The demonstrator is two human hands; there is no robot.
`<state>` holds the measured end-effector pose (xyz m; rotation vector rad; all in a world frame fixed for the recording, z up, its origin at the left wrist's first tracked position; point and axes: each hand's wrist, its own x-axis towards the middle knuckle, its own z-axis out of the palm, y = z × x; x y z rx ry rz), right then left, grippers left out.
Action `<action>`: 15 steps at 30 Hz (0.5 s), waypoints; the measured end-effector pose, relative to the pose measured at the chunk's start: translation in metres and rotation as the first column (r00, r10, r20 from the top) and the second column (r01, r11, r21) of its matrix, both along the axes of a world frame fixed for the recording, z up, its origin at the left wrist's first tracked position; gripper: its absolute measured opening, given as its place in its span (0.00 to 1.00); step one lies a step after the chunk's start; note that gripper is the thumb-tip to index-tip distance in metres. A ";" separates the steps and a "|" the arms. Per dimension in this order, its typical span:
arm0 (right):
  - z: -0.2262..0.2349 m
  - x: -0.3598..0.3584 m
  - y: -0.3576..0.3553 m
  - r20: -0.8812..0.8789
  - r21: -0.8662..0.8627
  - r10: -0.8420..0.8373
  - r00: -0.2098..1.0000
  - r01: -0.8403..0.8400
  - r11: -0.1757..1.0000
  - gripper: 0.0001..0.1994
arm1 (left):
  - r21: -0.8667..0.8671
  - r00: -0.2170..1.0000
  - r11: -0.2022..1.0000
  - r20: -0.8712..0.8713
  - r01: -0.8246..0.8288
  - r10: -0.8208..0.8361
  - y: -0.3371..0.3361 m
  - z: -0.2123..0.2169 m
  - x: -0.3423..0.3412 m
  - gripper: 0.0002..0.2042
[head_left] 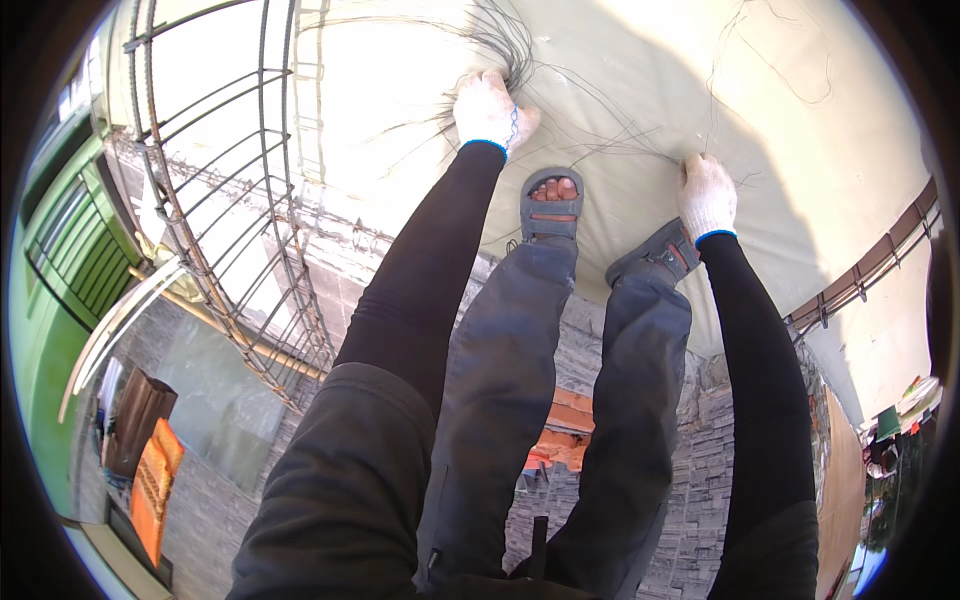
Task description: The person handles wire ties and rebar stirrups on a rooftop construction site, arranging and tying components of a rebar cage. They move along the structure, pick up wire ties, and secure rebar elements together while another worker assists nearby.
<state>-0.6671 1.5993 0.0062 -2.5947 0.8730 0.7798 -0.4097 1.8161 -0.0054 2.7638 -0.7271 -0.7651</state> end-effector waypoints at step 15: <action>0.015 0.002 0.025 0.002 0.160 -0.002 1.000 0.002 0.987 0.29 | 0.041 0.939 0.947 0.121 0.319 -0.321 -0.025 -0.001 -0.073 0.19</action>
